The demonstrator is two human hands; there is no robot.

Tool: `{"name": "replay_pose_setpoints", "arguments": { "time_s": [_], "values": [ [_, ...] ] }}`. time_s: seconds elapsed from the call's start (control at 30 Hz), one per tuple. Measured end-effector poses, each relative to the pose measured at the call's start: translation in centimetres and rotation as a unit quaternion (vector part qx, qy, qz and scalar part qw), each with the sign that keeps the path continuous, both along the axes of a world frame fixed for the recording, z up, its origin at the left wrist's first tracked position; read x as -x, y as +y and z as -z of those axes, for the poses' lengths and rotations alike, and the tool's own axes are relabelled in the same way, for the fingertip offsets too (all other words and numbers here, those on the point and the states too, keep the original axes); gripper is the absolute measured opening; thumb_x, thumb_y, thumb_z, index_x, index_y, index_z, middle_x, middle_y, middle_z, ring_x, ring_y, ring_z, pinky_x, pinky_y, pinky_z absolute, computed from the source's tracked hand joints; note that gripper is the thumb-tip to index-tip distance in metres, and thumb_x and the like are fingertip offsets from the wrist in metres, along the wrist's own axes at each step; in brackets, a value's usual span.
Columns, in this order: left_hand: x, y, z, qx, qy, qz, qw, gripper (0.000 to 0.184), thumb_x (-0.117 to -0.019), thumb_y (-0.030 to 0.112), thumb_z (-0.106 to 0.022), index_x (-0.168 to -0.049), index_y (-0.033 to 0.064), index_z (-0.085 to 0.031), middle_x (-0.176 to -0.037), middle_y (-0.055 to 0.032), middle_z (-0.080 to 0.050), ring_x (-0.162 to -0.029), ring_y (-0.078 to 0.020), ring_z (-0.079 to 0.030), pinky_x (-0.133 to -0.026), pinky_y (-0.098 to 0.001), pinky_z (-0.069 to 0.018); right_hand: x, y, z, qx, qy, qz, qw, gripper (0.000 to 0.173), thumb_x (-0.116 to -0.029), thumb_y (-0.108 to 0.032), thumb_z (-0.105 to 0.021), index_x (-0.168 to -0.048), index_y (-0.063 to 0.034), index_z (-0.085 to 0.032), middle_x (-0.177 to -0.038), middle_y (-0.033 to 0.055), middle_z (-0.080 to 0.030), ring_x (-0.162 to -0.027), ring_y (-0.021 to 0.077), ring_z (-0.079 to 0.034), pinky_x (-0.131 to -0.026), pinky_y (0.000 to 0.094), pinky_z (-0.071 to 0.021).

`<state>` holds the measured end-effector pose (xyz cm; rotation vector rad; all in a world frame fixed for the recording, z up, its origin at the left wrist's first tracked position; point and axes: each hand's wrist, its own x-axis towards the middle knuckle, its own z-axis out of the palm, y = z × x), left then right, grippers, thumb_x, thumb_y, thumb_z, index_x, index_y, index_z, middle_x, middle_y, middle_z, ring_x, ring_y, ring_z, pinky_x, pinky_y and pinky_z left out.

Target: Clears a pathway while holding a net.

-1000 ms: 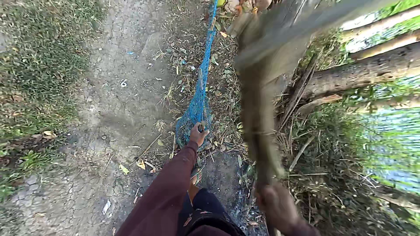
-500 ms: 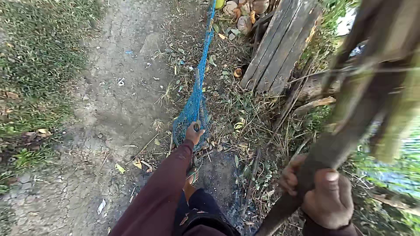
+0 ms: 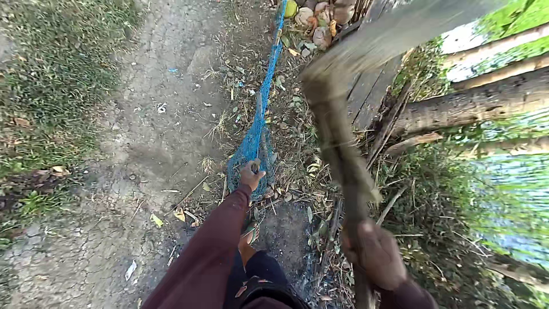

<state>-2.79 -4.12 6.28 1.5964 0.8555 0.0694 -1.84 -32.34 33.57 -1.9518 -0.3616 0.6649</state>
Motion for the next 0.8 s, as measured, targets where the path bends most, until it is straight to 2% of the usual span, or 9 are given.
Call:
{"name": "replay_pose_setpoints", "arguments": {
  "time_s": [0.17,0.27,0.33,0.37,0.4,0.43,0.57,0.67,0.8],
  "values": [
    [-0.3,-0.2,0.0,0.016,0.004,0.004,1.0,0.037,-0.0922,0.014,-0.077,-0.122,-0.0006,-0.061,-0.116,-0.0222,-0.066,-0.11,-0.0338,-0.064,-0.099,-0.0526,-0.0516,-2.3,2.0,-5.8,-0.208,-0.104,-0.072,0.97,0.053,-0.0976,-0.072,-0.043,-0.109,-0.0274,-0.069,-0.07,-0.0113,-0.064,-0.051,0.001,-0.056,-0.044,0.0204,-0.0487],
    [-0.3,-0.3,0.3,0.014,0.002,0.0,1.0,0.036,-0.0913,0.014,-0.078,-0.12,0.0002,-0.061,-0.112,-0.0202,-0.066,-0.107,-0.0321,-0.064,-0.097,-0.0515,-0.0521,-0.1,0.7,-1.1,-0.021,-0.091,-0.065,0.993,0.066,-0.0952,-0.078,-0.042,-0.098,-0.0144,-0.062,-0.063,-0.0077,-0.056,-0.048,0.0046,-0.052,-0.042,0.0264,-0.0479],
    [-0.2,0.0,-0.3,0.002,0.018,0.003,1.0,0.038,-0.0919,0.016,-0.077,-0.123,0.0008,-0.06,-0.117,-0.0205,-0.066,-0.111,-0.0321,-0.064,-0.099,-0.0513,-0.051,0.7,-0.7,5.2,0.204,-0.021,-0.152,0.967,0.077,-0.1011,-0.064,-0.034,-0.118,0.005,-0.063,-0.074,0.0124,-0.063,-0.062,0.0246,-0.062,-0.061,0.0478,-0.0564],
    [0.1,0.0,-0.9,-0.004,0.035,0.013,0.999,0.044,-0.0933,0.018,-0.076,-0.13,0.0005,-0.059,-0.125,-0.0227,-0.065,-0.118,-0.0341,-0.063,-0.104,-0.0526,-0.0492,0.8,-1.2,7.9,0.274,0.04,-0.185,0.943,0.073,-0.1047,-0.057,-0.032,-0.125,0.0063,-0.061,-0.086,0.0196,-0.067,-0.075,0.0327,-0.067,-0.076,0.0559,-0.0559],
    [0.6,-0.3,-0.8,-0.006,0.048,0.023,0.999,0.052,-0.0944,0.02,-0.075,-0.138,0.0,-0.055,-0.131,-0.0248,-0.063,-0.123,-0.0362,-0.062,-0.108,-0.054,-0.0479,1.0,-2.0,9.5,0.31,0.059,-0.196,0.929,0.069,-0.1053,-0.055,-0.031,-0.124,0.0044,-0.062,-0.087,0.0195,-0.067,-0.077,0.0333,-0.067,-0.078,0.0562,-0.0553],
    [0.8,-0.2,0.0,-0.009,0.038,0.007,0.999,0.053,-0.0916,0.023,-0.079,-0.134,-0.0004,-0.058,-0.125,-0.0251,-0.065,-0.119,-0.037,-0.063,-0.104,-0.055,-0.0499,0.9,-2.3,10.1,0.31,0.048,-0.19,0.931,0.07,-0.1038,-0.057,-0.03,-0.12,0.0019,-0.064,-0.082,0.0164,-0.067,-0.073,0.0308,-0.067,-0.073,0.0542,-0.0562],
    [0.3,0.5,1.0,-0.002,0.02,-0.006,1.0,0.044,-0.0917,0.02,-0.079,-0.126,0.0006,-0.061,-0.118,-0.0229,-0.066,-0.113,-0.035,-0.065,-0.101,-0.0538,-0.0513,0.4,-1.6,5.2,0.163,0.028,-0.064,0.984,0.076,-0.0973,-0.073,-0.033,-0.102,-0.0034,-0.062,-0.061,-0.0015,-0.054,-0.046,0.0122,-0.051,-0.045,0.0343,-0.0494],
    [0.2,0.2,0.6,0.008,0.022,-0.002,1.0,0.041,-0.0922,0.017,-0.078,-0.125,0.0005,-0.061,-0.12,-0.0233,-0.066,-0.114,-0.0357,-0.064,-0.101,-0.0544,-0.0509,-0.3,-0.1,0.1,-0.006,-0.014,0.006,1.0,0.073,-0.0919,-0.081,-0.044,-0.101,-0.0105,-0.06,-0.061,-0.0084,-0.054,-0.044,0.005,-0.048,-0.039,0.0255,-0.0461],
    [-0.2,0.0,0.9,0.014,0.008,0.0,1.0,0.038,-0.0918,0.014,-0.078,-0.122,-0.0005,-0.061,-0.121,-0.0228,-0.065,-0.115,-0.0346,-0.063,-0.102,-0.0534,-0.0504,-2.9,1.9,-5.7,-0.186,-0.102,-0.066,0.975,0.054,-0.0961,-0.074,-0.044,-0.108,-0.0274,-0.069,-0.068,-0.0106,-0.063,-0.049,0.0021,-0.054,-0.042,0.0211,-0.0475]
  ]
}}
